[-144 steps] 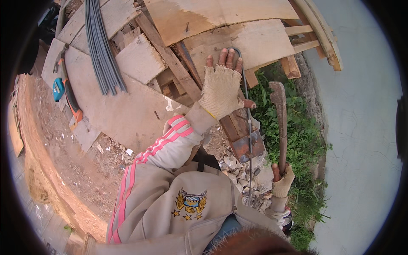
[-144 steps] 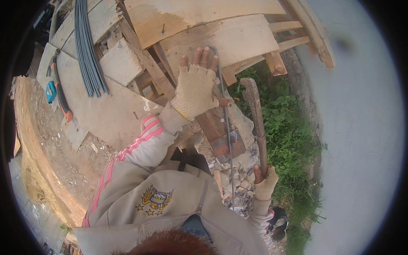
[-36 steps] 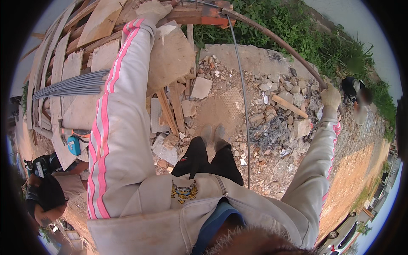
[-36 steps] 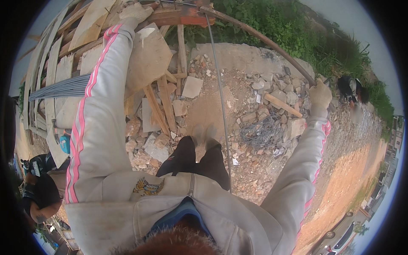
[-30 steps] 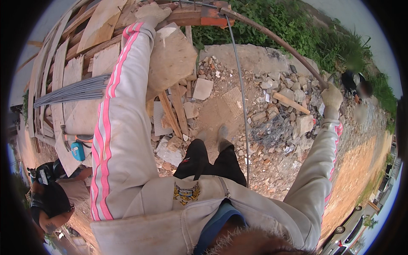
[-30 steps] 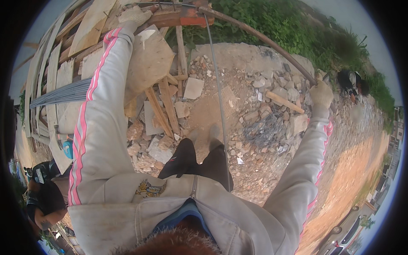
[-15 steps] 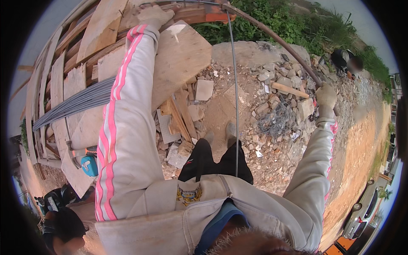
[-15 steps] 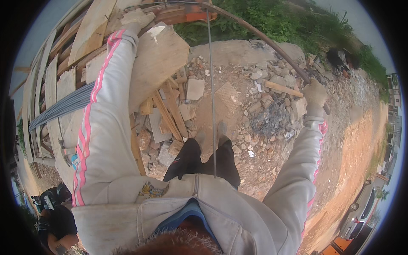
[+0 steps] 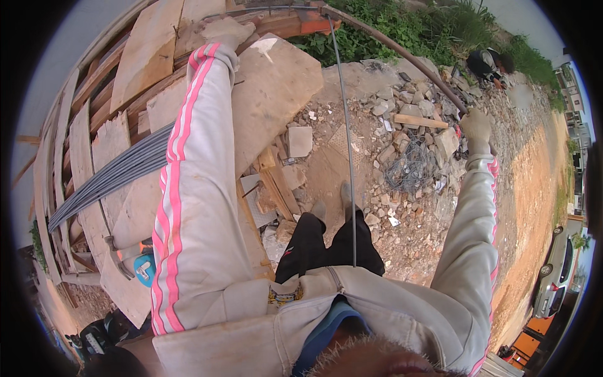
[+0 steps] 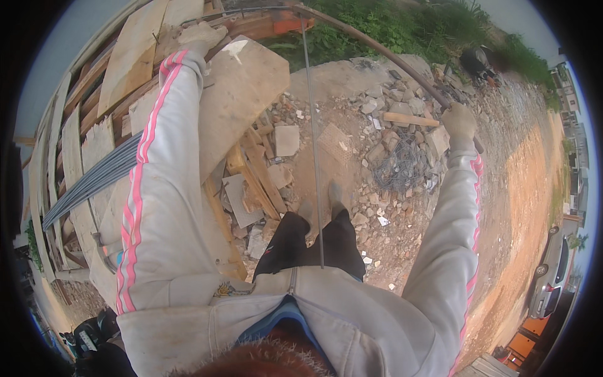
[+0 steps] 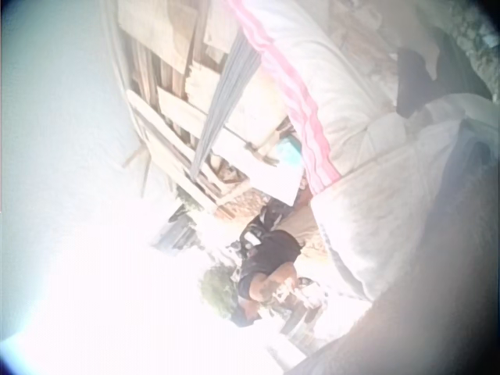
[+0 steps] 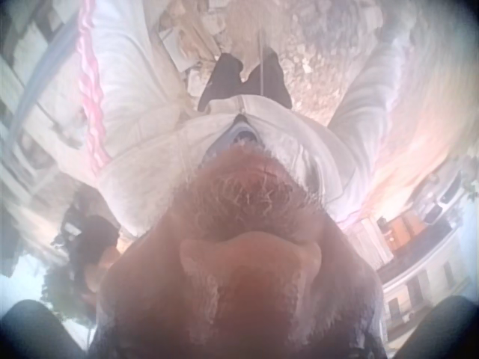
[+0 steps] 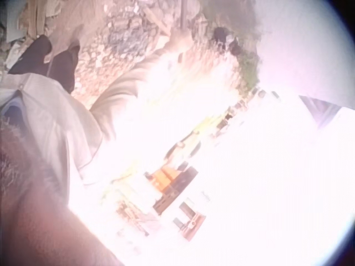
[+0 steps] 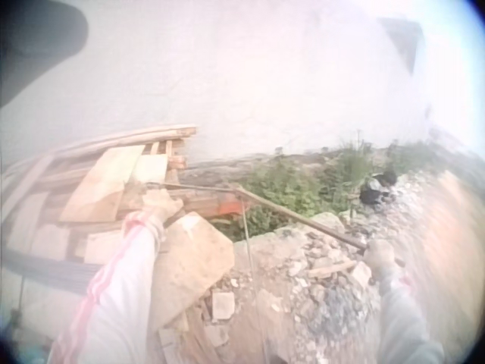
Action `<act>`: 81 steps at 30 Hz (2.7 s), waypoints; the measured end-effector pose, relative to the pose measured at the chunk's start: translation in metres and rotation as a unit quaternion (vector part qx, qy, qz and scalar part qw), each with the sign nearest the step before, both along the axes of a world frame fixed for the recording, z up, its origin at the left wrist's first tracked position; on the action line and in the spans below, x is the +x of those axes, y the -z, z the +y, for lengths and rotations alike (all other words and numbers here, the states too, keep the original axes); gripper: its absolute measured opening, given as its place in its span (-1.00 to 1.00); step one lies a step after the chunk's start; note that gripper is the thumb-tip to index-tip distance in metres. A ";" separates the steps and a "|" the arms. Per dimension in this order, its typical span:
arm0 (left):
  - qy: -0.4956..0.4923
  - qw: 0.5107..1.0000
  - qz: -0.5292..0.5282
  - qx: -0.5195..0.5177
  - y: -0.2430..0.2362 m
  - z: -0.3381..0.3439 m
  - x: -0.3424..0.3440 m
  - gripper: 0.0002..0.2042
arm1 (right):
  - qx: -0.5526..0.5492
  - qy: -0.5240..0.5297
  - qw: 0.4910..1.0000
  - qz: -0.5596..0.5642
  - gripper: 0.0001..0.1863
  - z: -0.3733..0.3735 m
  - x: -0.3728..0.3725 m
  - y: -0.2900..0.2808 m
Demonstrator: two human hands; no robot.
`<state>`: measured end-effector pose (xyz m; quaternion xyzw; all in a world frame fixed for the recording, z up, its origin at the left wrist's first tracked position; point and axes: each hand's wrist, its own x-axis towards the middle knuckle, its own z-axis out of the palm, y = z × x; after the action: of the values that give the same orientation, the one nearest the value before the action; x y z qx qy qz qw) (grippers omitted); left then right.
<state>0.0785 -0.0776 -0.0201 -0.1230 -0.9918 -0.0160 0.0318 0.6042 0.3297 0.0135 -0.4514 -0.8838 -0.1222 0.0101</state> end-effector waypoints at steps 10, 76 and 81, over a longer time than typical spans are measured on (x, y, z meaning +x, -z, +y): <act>0.010 1.000 0.007 0.009 -0.005 -0.002 0.007 0.10 | -0.034 0.046 0.998 -0.008 -0.63 -0.041 0.012 -0.001; 0.087 0.981 0.155 -0.079 -0.032 0.021 -0.010 -0.56 | -0.418 -0.092 0.839 0.335 -0.57 -0.117 -0.019 0.073; 0.119 0.989 0.085 -0.036 -0.037 0.014 -0.024 -0.60 | -0.713 -0.135 0.587 0.359 -0.44 -0.231 -0.087 0.133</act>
<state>0.0544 -0.0636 0.0168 -0.2417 -0.9638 0.0263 0.1098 0.5169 0.0990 -0.1198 -0.1964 -0.6631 0.7221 0.0176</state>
